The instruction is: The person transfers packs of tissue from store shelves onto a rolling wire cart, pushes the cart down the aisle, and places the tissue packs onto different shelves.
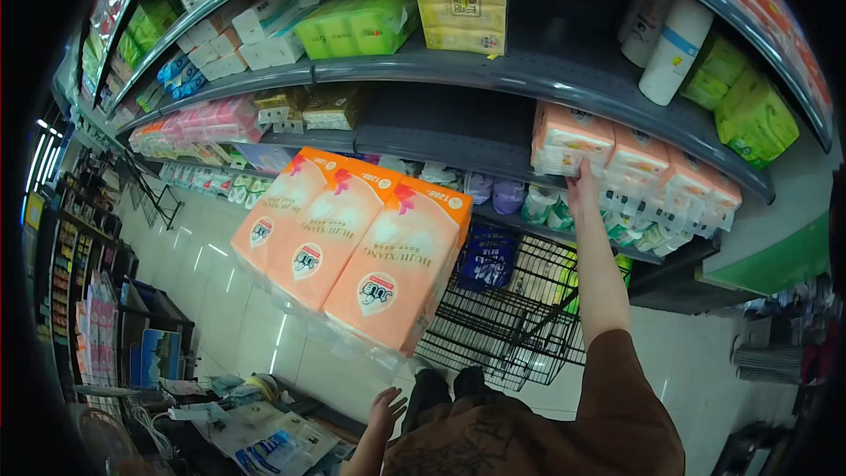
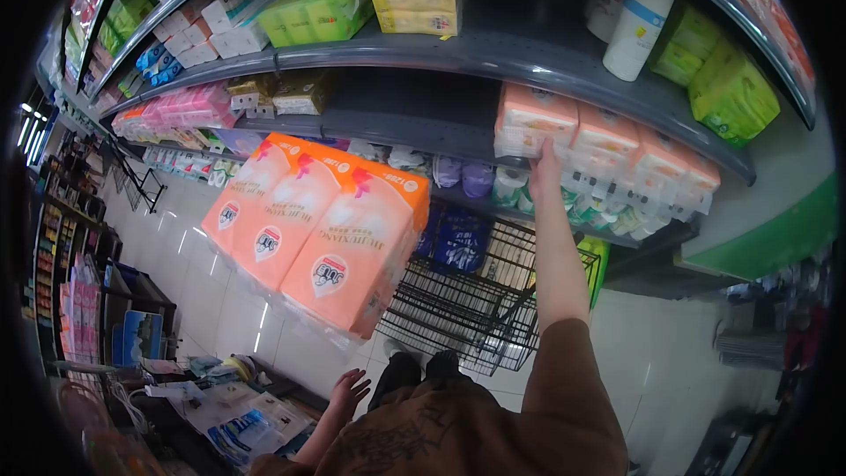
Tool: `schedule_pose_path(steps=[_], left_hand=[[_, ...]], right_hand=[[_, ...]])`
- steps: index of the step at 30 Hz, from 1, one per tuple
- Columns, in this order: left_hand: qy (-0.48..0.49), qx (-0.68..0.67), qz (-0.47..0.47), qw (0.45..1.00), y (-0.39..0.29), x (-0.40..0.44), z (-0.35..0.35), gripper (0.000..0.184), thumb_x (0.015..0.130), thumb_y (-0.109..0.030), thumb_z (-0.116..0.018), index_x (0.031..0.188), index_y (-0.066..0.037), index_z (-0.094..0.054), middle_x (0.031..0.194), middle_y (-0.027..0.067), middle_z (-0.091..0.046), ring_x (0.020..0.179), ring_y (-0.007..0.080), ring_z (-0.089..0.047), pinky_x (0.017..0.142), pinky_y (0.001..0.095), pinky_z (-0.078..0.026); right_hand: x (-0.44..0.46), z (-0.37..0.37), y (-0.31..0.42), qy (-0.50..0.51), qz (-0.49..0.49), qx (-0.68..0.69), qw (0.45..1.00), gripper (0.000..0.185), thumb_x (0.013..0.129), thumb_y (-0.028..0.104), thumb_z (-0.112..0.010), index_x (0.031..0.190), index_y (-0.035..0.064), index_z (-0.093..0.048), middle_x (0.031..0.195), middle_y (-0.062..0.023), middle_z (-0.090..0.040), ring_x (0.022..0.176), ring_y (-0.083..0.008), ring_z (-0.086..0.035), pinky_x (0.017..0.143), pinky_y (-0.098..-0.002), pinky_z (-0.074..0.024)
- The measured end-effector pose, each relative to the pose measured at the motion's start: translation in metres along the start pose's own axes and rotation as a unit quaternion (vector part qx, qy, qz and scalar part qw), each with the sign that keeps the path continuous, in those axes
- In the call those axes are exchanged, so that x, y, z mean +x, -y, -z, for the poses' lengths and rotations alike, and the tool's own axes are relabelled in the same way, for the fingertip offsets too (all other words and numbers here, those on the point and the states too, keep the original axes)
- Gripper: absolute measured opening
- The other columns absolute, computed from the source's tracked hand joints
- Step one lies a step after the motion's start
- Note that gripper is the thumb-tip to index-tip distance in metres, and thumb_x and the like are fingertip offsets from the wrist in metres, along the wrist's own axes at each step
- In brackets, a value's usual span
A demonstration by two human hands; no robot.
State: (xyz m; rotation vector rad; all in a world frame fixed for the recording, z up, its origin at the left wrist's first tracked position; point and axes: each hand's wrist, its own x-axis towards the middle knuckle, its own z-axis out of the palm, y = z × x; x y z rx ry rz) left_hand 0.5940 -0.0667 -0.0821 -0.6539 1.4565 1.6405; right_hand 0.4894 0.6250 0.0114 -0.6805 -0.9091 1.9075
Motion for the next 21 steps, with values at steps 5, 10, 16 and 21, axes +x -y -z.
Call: schedule_pose_path(steps=[5, 10, 16, 21], left_hand=[[0.121, 0.154, 0.035, 0.980, -0.017, -0.011, -0.044, 0.035, 0.100, -0.016, -0.046, 0.131, -0.002, -0.050, 0.131, 0.0123, -0.058, 0.119, 0.0268, -0.058, 0.101, 0.0383, -0.048], [0.344, 0.189, 0.001, 0.920, -0.059, -0.029, -0.151, 0.032, 0.100, -0.019, -0.051, 0.127, -0.002, -0.055, 0.130, 0.0093, -0.058, 0.122, 0.0220, -0.056, 0.106, 0.0357, -0.043], [0.434, -0.115, 0.051, 0.892, -0.120, -0.015, -0.298, 0.043, 0.103, -0.034, -0.044, 0.134, -0.004, -0.047, 0.140, 0.0134, -0.049, 0.131, 0.0281, -0.048, 0.111, 0.0466, -0.038], [0.537, -0.237, 0.105, 0.803, -0.127, -0.006, -0.338, 0.063, 0.099, -0.052, -0.045, 0.142, -0.006, -0.041, 0.140, 0.0113, -0.050, 0.127, 0.0274, -0.052, 0.106, 0.0431, -0.043]], right_hand=[[-0.086, -0.051, 0.028, 0.038, 0.029, -0.088, 0.995, 0.046, 0.100, 0.029, -0.056, 0.138, 0.0042, -0.047, 0.133, -0.0059, -0.055, 0.119, -0.0190, -0.054, 0.099, -0.0394, -0.0430], [-0.207, -0.093, 0.061, 0.051, -0.005, 0.002, 0.999, 0.046, 0.101, 0.024, -0.056, 0.141, 0.0064, -0.042, 0.138, -0.0049, -0.052, 0.123, -0.0190, -0.049, 0.106, -0.0390, -0.0364], [-0.290, -0.065, 0.073, 0.064, -0.006, -0.028, 0.998, 0.042, 0.101, 0.022, -0.055, 0.138, 0.0041, -0.044, 0.135, -0.0056, -0.052, 0.124, -0.0182, -0.048, 0.106, -0.0377, -0.0352], [-0.394, -0.017, 0.076, 0.046, 0.032, -0.212, 0.976, 0.030, 0.101, 0.022, -0.056, 0.118, -0.0017, -0.062, 0.115, -0.0073, -0.063, 0.108, -0.0135, -0.055, 0.094, -0.0320, -0.0436]])
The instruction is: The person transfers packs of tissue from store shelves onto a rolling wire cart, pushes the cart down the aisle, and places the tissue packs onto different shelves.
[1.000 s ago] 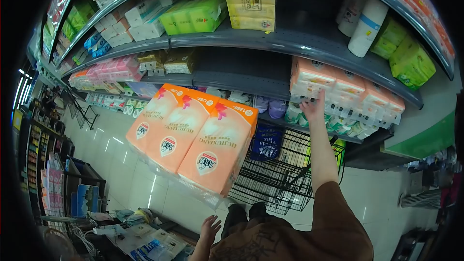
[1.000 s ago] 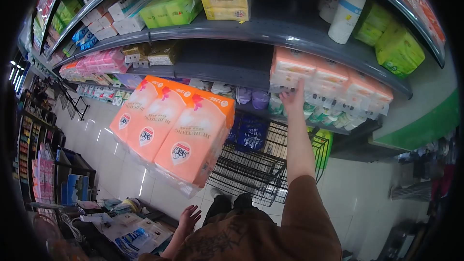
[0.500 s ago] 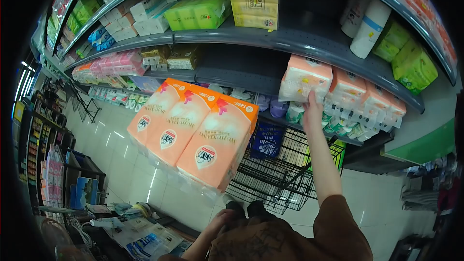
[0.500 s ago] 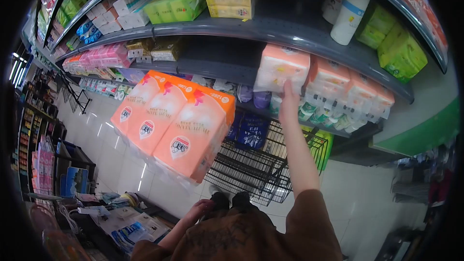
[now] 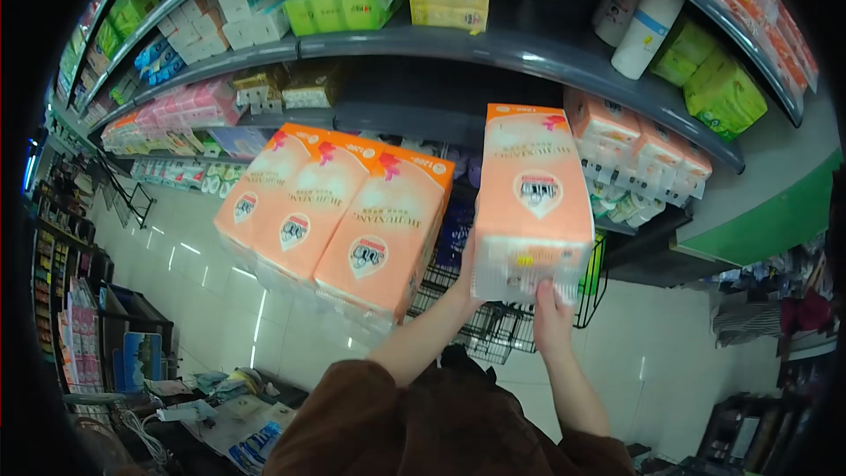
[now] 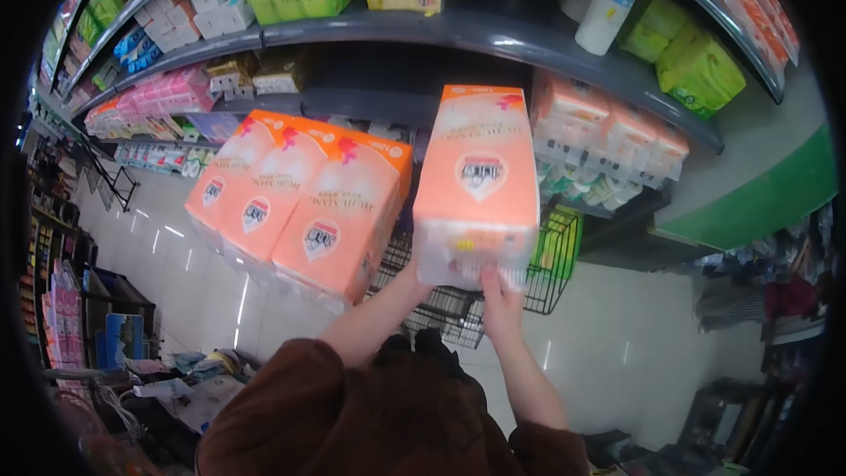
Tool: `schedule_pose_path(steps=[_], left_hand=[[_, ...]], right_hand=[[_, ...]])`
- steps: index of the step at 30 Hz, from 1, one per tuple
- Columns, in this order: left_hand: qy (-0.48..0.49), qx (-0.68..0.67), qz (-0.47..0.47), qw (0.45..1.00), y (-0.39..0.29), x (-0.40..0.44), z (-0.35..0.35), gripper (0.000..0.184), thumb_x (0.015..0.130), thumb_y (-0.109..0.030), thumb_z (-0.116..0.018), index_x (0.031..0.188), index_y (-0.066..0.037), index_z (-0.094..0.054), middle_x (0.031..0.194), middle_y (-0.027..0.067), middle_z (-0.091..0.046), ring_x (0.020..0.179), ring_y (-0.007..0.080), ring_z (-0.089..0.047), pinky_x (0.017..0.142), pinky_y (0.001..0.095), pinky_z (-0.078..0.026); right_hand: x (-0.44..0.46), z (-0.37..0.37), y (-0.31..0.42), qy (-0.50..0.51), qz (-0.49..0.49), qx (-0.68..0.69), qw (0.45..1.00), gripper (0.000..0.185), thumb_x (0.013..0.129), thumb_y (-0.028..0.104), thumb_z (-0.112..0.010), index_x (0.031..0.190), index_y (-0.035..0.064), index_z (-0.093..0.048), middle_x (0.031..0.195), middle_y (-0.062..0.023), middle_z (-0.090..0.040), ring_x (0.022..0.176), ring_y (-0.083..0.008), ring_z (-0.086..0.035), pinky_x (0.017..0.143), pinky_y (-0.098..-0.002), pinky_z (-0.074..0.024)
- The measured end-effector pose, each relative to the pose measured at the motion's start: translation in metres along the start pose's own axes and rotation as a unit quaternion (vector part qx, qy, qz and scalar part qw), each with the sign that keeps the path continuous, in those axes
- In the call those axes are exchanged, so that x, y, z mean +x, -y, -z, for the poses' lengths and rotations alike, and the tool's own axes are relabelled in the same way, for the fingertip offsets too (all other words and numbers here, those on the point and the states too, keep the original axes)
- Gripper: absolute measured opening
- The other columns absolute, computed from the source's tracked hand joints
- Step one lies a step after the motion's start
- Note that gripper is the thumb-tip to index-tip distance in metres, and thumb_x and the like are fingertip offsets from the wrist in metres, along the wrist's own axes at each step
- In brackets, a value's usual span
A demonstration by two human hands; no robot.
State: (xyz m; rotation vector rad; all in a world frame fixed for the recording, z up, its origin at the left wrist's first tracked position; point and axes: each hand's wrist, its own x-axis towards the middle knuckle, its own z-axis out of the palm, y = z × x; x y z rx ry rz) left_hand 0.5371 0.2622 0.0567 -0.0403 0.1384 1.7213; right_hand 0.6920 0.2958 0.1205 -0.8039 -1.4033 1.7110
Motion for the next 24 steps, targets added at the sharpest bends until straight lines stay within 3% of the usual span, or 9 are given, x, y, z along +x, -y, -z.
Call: schedule_pose_path(steps=[1, 3, 5, 7, 13, 17, 19, 22, 24], left_hand=[[-0.016, 0.004, 0.007, 1.000, 0.007, -0.011, 0.006, 0.063, 0.099, -0.053, -0.045, 0.142, -0.006, -0.041, 0.141, 0.0112, -0.050, 0.126, 0.0270, -0.052, 0.106, 0.0428, -0.043], [-0.046, 0.033, 0.018, 0.998, 0.017, -0.037, 0.020, 0.064, 0.099, -0.054, -0.044, 0.143, -0.007, -0.041, 0.141, 0.0109, -0.050, 0.126, 0.0263, -0.052, 0.106, 0.0421, -0.044], [-0.083, 0.071, 0.042, 0.993, 0.025, -0.073, 0.039, 0.065, 0.099, -0.055, -0.043, 0.143, -0.007, -0.041, 0.142, 0.0107, -0.050, 0.126, 0.0256, -0.053, 0.105, 0.0414, -0.044], [-0.118, 0.110, 0.077, 0.984, 0.025, -0.109, 0.057, 0.066, 0.099, -0.057, -0.042, 0.144, -0.007, -0.041, 0.143, 0.0105, -0.050, 0.126, 0.0249, -0.053, 0.105, 0.0407, -0.045], [-0.193, 0.108, 0.166, 0.961, -0.011, -0.196, 0.049, 0.067, 0.100, -0.058, -0.038, 0.147, -0.009, -0.037, 0.147, 0.0091, -0.046, 0.129, 0.0246, -0.050, 0.107, 0.0415, -0.043], [-0.133, 0.056, 0.115, 0.983, -0.010, -0.223, 0.095, 0.068, 0.100, -0.058, -0.036, 0.149, -0.011, -0.035, 0.151, 0.0083, -0.041, 0.133, 0.0262, -0.045, 0.111, 0.0451, -0.037], [-0.078, 0.051, 0.084, 0.992, -0.011, -0.225, 0.104, 0.068, 0.100, -0.058, -0.038, 0.149, -0.011, -0.033, 0.152, 0.0084, -0.040, 0.136, 0.0263, -0.042, 0.114, 0.0461, -0.033], [-0.087, 0.122, -0.010, 0.989, -0.008, -0.218, 0.092, 0.065, 0.100, -0.054, -0.041, 0.149, -0.011, -0.034, 0.150, 0.0084, -0.041, 0.138, 0.0255, -0.040, 0.116, 0.0454, -0.030], [-0.079, 0.166, -0.018, 0.983, -0.009, -0.215, 0.090, 0.063, 0.099, -0.054, -0.044, 0.145, -0.011, -0.038, 0.145, 0.0070, -0.046, 0.134, 0.0233, -0.044, 0.113, 0.0413, -0.035]], right_hand=[[-0.024, 0.005, -0.001, -0.004, -0.003, -0.006, 1.000, 0.028, 0.101, 0.022, -0.056, 0.111, -0.0019, -0.065, 0.108, -0.0064, -0.065, 0.104, -0.0126, -0.056, 0.091, -0.0314, -0.0448], [-0.068, 0.030, 0.003, 0.048, -0.012, -0.182, 0.982, 0.026, 0.101, 0.021, -0.054, 0.104, -0.0016, -0.066, 0.098, -0.0048, -0.067, 0.096, -0.0123, -0.059, 0.084, -0.0308, -0.0471], [-0.116, 0.032, 0.003, 0.084, -0.023, -0.218, 0.972, 0.024, 0.101, 0.018, -0.054, 0.104, -0.0015, -0.067, 0.094, -0.0051, -0.068, 0.092, -0.0127, -0.060, 0.082, -0.0314, -0.0487], [-0.157, 0.032, -0.008, 0.109, -0.107, -0.102, 0.983, 0.023, 0.100, 0.015, -0.055, 0.109, -0.0018, -0.067, 0.100, -0.0065, -0.069, 0.098, -0.0126, -0.061, 0.086, -0.0314, -0.0482], [-0.177, -0.021, -0.021, 0.141, -0.180, -0.095, 0.969, 0.025, 0.101, 0.015, -0.053, 0.111, -0.0042, -0.066, 0.100, -0.0072, -0.069, 0.095, -0.0132, -0.061, 0.087, -0.0295, -0.0473], [-0.166, -0.039, -0.030, 0.153, -0.116, -0.175, 0.966, 0.025, 0.101, 0.017, -0.054, 0.098, -0.0044, -0.066, 0.091, -0.0018, -0.067, 0.084, -0.0097, -0.059, 0.075, -0.0269, -0.0461], [-0.158, -0.041, -0.042, 0.162, -0.108, -0.175, 0.965, 0.024, 0.101, 0.017, -0.055, 0.099, -0.0036, -0.066, 0.091, -0.0021, -0.067, 0.085, -0.0099, -0.059, 0.076, -0.0268, -0.0465], [-0.135, -0.047, -0.076, 0.150, -0.079, -0.175, 0.970, 0.023, 0.101, 0.018, -0.055, 0.102, -0.0022, -0.066, 0.092, -0.0015, -0.066, 0.087, -0.0101, -0.059, 0.079, -0.0268, -0.0469], [-0.129, -0.058, -0.084, 0.141, -0.083, -0.151, 0.975, 0.023, 0.101, 0.019, -0.056, 0.104, -0.0012, -0.067, 0.093, -0.0010, -0.066, 0.089, -0.0102, -0.059, 0.081, -0.0269, -0.0471]])
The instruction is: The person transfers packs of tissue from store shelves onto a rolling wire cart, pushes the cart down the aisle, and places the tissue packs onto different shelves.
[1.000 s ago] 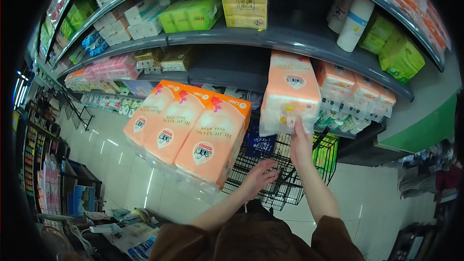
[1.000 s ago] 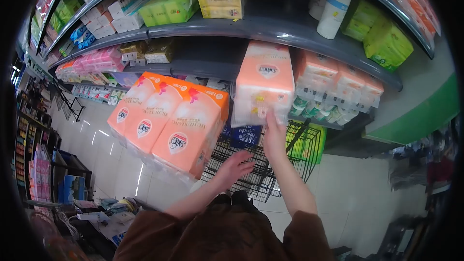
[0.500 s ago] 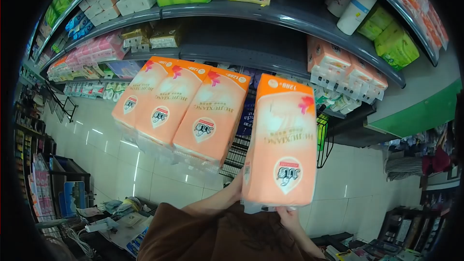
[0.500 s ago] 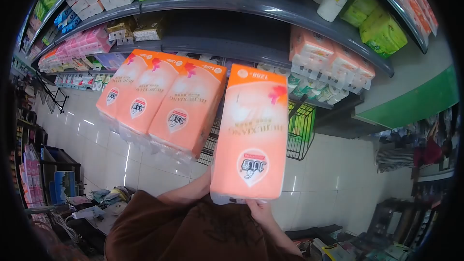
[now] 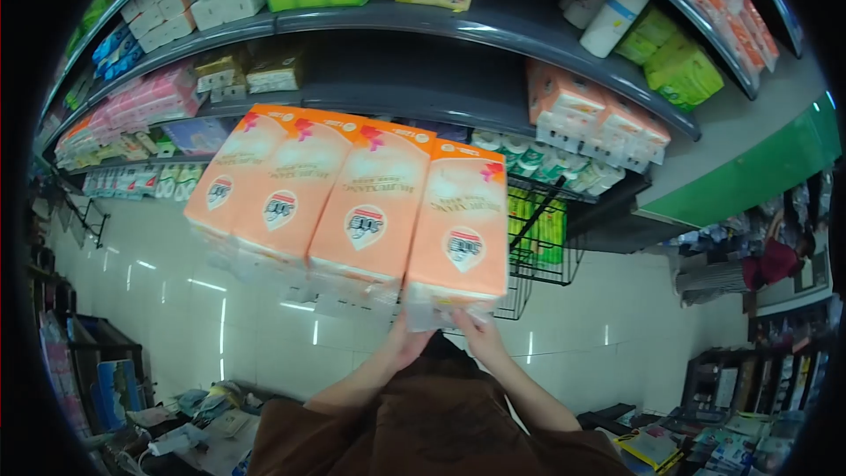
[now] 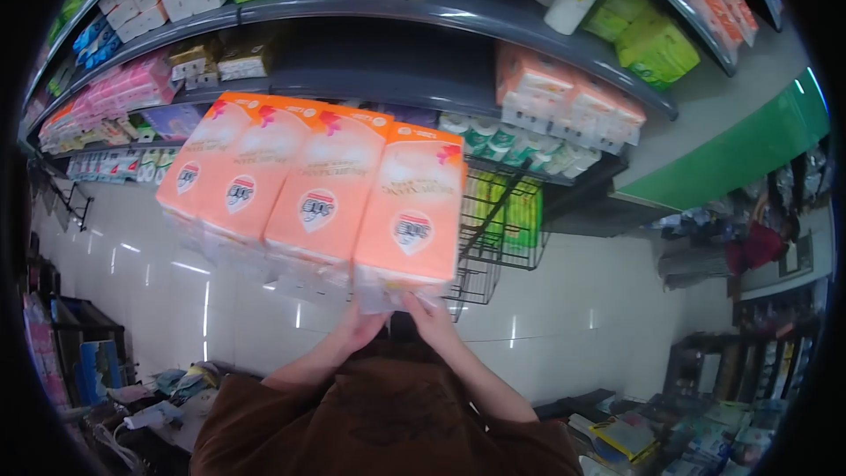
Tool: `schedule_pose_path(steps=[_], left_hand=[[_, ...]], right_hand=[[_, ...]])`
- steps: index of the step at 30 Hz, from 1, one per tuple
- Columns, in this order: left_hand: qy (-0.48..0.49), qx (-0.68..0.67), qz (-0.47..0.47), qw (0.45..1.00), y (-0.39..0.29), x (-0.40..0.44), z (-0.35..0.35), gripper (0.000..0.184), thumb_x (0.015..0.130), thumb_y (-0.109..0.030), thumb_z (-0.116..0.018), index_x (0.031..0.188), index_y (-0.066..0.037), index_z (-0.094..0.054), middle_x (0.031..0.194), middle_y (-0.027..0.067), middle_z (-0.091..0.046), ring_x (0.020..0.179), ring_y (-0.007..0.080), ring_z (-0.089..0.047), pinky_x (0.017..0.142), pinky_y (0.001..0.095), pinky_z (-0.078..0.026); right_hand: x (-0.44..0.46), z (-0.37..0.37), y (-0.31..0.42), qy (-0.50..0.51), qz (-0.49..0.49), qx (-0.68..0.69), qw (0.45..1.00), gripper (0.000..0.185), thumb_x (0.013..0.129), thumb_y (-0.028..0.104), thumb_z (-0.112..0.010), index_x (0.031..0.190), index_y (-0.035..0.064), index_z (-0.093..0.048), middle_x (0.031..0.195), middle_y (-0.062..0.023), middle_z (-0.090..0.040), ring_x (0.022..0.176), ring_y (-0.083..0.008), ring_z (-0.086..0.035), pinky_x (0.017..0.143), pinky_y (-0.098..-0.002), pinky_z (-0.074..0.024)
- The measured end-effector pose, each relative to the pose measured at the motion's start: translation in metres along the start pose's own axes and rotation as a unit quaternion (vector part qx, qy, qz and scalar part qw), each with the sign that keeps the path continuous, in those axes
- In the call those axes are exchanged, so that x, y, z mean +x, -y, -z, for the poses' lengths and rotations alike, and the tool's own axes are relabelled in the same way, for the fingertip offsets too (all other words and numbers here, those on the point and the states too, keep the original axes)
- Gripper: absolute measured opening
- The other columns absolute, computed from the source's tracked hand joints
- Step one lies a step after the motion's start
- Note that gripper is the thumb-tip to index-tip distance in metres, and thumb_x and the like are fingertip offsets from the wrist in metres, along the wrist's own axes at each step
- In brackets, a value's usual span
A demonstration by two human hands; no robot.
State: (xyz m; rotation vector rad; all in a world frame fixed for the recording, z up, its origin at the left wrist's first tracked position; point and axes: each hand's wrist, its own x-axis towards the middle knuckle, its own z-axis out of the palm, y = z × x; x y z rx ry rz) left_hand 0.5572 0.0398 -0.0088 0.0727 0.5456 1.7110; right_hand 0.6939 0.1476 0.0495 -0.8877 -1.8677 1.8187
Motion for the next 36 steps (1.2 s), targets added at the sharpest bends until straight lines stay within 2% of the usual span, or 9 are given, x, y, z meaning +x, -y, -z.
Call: schedule_pose_path(steps=[9, 12, 16, 20, 24, 27, 31, 34, 36], left_hand=[[-0.027, 0.083, 0.083, 0.993, -0.010, 0.003, 0.005, 0.049, 0.102, -0.046, -0.043, 0.134, -0.009, -0.047, 0.133, 0.0079, -0.055, 0.121, 0.0214, -0.053, 0.103, 0.0418, -0.043], [-0.095, 0.057, 0.038, 0.993, 0.002, 0.016, -0.002, 0.047, 0.101, -0.043, -0.047, 0.133, -0.009, -0.048, 0.134, 0.0069, -0.054, 0.125, 0.0224, -0.049, 0.106, 0.0428, -0.038], [-0.111, 0.033, -0.003, 0.993, 0.016, 0.026, 0.000, 0.050, 0.101, -0.044, -0.046, 0.138, -0.010, -0.043, 0.139, 0.0071, -0.050, 0.127, 0.0232, -0.048, 0.106, 0.0442, -0.037], [-0.096, 0.076, 0.014, 0.992, 0.016, 0.021, -0.004, 0.057, 0.102, -0.048, -0.044, 0.144, -0.011, -0.036, 0.143, 0.0078, -0.047, 0.129, 0.0243, -0.046, 0.107, 0.0460, -0.038], [-0.003, 0.161, -0.006, 0.987, 0.010, 0.007, 0.002, 0.061, 0.100, -0.047, -0.050, 0.146, -0.011, -0.033, 0.144, 0.0076, -0.045, 0.130, 0.0255, -0.046, 0.107, 0.0471, -0.038], [-0.031, 0.125, -0.032, 0.991, 0.026, 0.004, 0.022, 0.072, 0.093, -0.048, -0.061, 0.147, -0.010, -0.033, 0.143, 0.0077, -0.045, 0.130, 0.0260, -0.046, 0.106, 0.0473, -0.040], [-0.146, 0.477, 0.094, 0.862, 0.047, 0.006, 0.065, 0.071, 0.093, -0.045, -0.062, 0.146, -0.008, -0.034, 0.143, 0.0082, -0.045, 0.130, 0.0260, -0.046, 0.107, 0.0443, -0.041], [-0.220, 0.254, 0.001, 0.942, 0.062, -0.009, 0.027, 0.044, 0.096, -0.019, -0.057, 0.135, -0.004, -0.045, 0.130, 0.0110, -0.054, 0.117, 0.0215, -0.052, 0.098, 0.0403, -0.044], [-0.227, 0.177, -0.034, 0.957, 0.064, 0.001, 0.004, 0.043, 0.097, -0.021, -0.055, 0.136, -0.005, -0.044, 0.132, 0.0106, -0.053, 0.119, 0.0223, -0.051, 0.100, 0.0404, -0.043]], right_hand=[[-0.020, 0.002, 0.008, 0.167, -0.111, 0.107, 0.974, 0.023, 0.101, 0.020, -0.057, 0.114, 0.0030, -0.066, 0.116, -0.0030, -0.064, 0.107, -0.0111, -0.057, 0.095, -0.0282, -0.0443], [-0.033, 0.025, 0.030, 0.329, -0.005, -0.046, 0.943, 0.024, 0.100, 0.018, -0.058, 0.117, 0.0031, -0.065, 0.123, -0.0070, -0.063, 0.116, -0.0167, -0.057, 0.101, -0.0304, -0.0426], [-0.036, 0.080, 0.072, 0.395, -0.171, 0.040, 0.902, 0.028, 0.100, 0.018, -0.057, 0.121, 0.0006, -0.062, 0.123, -0.0109, -0.063, 0.120, -0.0252, -0.058, 0.106, -0.0360, -0.0418], [0.007, 0.158, 0.071, 0.082, -0.100, 0.289, 0.948, 0.031, 0.099, 0.021, -0.057, 0.124, 0.0038, -0.058, 0.119, -0.0144, -0.064, 0.114, -0.0290, -0.061, 0.102, -0.0419, -0.0466], [0.106, 0.232, 0.082, -0.103, -0.023, 0.328, 0.939, 0.044, 0.099, 0.027, -0.054, 0.134, 0.0037, -0.045, 0.133, -0.0170, -0.055, 0.119, -0.0328, -0.057, 0.101, -0.0445, -0.0473], [0.188, 0.290, 0.054, -0.109, -0.031, 0.404, 0.908, 0.049, 0.097, 0.024, -0.057, 0.137, 0.0032, -0.039, 0.141, -0.0193, -0.045, 0.124, -0.0346, -0.052, 0.103, -0.0443, -0.0461], [0.296, 0.343, 0.019, -0.165, -0.043, 0.446, 0.879, 0.064, 0.091, 0.028, -0.068, 0.140, 0.0031, -0.036, 0.148, -0.0241, -0.031, 0.126, -0.0375, -0.048, 0.104, -0.0436, -0.0443], [0.358, 0.353, 0.010, -0.219, -0.085, 0.420, 0.876, 0.072, 0.087, 0.033, -0.074, 0.139, 0.0015, -0.036, 0.149, -0.0263, -0.024, 0.125, -0.0368, -0.048, 0.102, -0.0402, -0.0456], [0.382, 0.347, 0.005, -0.229, -0.107, 0.408, 0.877, 0.074, 0.085, 0.034, -0.076, 0.138, 0.0006, -0.037, 0.148, -0.0258, -0.022, 0.123, -0.0349, -0.048, 0.100, -0.0379, -0.0465]])
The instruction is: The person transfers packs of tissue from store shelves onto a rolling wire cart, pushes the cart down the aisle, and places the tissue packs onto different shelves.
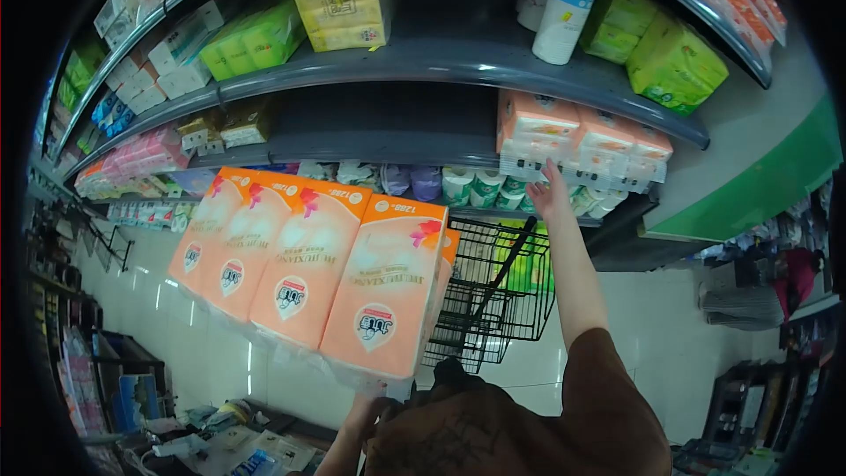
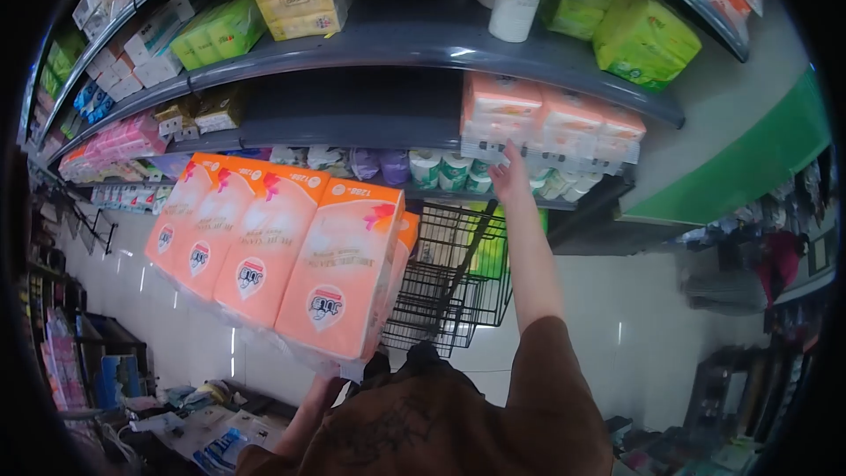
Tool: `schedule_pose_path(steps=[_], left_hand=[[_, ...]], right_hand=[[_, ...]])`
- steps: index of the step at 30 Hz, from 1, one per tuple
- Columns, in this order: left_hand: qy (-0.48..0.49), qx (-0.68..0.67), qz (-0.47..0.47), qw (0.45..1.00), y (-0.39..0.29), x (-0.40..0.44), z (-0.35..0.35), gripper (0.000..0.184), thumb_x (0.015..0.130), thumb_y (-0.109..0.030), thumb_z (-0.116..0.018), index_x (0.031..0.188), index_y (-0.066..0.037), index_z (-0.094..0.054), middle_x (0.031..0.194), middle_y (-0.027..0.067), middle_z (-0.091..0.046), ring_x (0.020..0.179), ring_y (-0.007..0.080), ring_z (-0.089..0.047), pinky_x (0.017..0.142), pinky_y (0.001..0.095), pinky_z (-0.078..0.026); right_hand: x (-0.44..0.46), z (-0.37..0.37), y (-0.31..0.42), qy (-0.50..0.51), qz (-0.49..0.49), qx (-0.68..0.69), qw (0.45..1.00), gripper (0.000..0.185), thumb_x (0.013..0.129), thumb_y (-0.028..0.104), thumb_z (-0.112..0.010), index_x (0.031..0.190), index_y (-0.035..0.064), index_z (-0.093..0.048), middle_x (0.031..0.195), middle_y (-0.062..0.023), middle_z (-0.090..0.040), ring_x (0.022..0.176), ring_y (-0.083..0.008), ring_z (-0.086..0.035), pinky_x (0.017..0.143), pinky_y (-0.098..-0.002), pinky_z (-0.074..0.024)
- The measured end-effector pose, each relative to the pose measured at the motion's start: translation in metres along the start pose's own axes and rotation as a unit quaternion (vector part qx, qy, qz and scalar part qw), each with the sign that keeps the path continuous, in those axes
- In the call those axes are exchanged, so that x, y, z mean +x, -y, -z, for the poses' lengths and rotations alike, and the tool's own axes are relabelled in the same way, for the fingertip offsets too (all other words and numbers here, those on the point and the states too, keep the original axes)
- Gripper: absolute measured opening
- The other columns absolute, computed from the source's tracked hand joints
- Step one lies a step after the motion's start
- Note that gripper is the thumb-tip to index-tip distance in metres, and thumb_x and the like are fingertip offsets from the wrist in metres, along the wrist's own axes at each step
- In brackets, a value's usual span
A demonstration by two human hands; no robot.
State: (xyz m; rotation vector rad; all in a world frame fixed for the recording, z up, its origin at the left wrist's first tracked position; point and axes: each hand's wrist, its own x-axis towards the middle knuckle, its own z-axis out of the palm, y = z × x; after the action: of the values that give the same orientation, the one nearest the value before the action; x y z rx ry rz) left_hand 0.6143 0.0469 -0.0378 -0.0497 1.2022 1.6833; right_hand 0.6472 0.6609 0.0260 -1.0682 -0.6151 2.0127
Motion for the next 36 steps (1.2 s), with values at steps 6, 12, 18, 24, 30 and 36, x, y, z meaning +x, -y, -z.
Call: schedule_pose_path(steps=[6, 12, 18, 24, 30, 36], left_hand=[[-0.049, -0.150, -0.057, 0.986, -0.012, -0.007, -0.026, 0.050, 0.101, -0.033, -0.048, 0.144, -0.008, -0.038, 0.143, 0.0075, -0.047, 0.129, 0.0245, -0.047, 0.109, 0.0422, -0.038], [-0.059, -0.130, -0.079, 0.987, -0.014, 0.003, -0.052, 0.056, 0.102, -0.042, -0.042, 0.148, -0.010, -0.035, 0.148, 0.0071, -0.043, 0.134, 0.0269, -0.044, 0.112, 0.0449, -0.035], [-0.055, -0.144, -0.082, 0.985, -0.019, 0.001, -0.076, 0.059, 0.103, -0.046, -0.038, 0.150, -0.011, -0.033, 0.149, 0.0078, -0.042, 0.135, 0.0291, -0.043, 0.111, 0.0464, -0.036], [-0.017, -0.168, -0.067, 0.983, 0.002, -0.005, -0.059, 0.059, 0.102, -0.046, -0.040, 0.147, -0.009, -0.035, 0.144, 0.0101, -0.046, 0.131, 0.0280, -0.046, 0.108, 0.0461, -0.039], [-0.117, -0.035, 0.022, 0.992, 0.031, -0.026, -0.040, 0.048, 0.101, -0.033, -0.047, 0.139, -0.005, -0.040, 0.136, 0.0127, -0.050, 0.123, 0.0302, -0.052, 0.103, 0.0492, -0.044], [-0.197, -0.012, 0.047, 0.979, 0.057, -0.051, -0.019, 0.043, 0.102, -0.025, -0.047, 0.138, -0.003, -0.039, 0.139, 0.0146, -0.048, 0.124, 0.0322, -0.053, 0.103, 0.0439, -0.046]], right_hand=[[-0.074, -0.002, -0.074, 0.150, -0.045, -0.335, 0.929, 0.049, 0.096, 0.046, -0.055, 0.123, 0.0044, -0.054, 0.091, -0.0063, -0.056, 0.072, -0.0183, -0.060, 0.066, -0.0327, -0.0518], [-0.136, -0.051, -0.171, 0.336, 0.081, -0.346, 0.872, 0.047, 0.106, 0.039, -0.035, 0.128, 0.0020, -0.054, 0.113, -0.0057, -0.062, 0.093, -0.0124, -0.058, 0.078, -0.0279, -0.0478], [-0.121, -0.036, -0.089, 0.306, 0.063, -0.390, 0.866, 0.022, 0.098, 0.026, -0.058, 0.105, 0.0061, -0.055, 0.094, -0.0049, -0.064, 0.085, -0.0150, -0.066, 0.070, -0.0286, -0.0527], [0.002, 0.001, 0.004, -0.020, 0.035, -0.063, 0.997, 0.081, 0.082, 0.041, -0.077, 0.142, 0.0135, -0.030, 0.143, -0.0170, -0.030, 0.126, -0.0319, -0.041, 0.102, -0.0442, -0.0369], [0.023, 0.003, 0.001, 0.118, -0.032, 0.064, 0.990, 0.102, 0.081, 0.064, -0.069, 0.155, 0.0201, -0.014, 0.159, -0.0187, -0.006, 0.142, -0.0409, -0.022, 0.114, -0.0545, -0.0207], [0.045, -0.016, 0.000, 0.109, 0.120, 0.105, 0.981, 0.059, 0.097, 0.045, -0.059, 0.142, 0.0124, -0.042, 0.137, -0.0094, -0.050, 0.125, -0.0215, -0.047, 0.108, -0.0444, -0.0339]])
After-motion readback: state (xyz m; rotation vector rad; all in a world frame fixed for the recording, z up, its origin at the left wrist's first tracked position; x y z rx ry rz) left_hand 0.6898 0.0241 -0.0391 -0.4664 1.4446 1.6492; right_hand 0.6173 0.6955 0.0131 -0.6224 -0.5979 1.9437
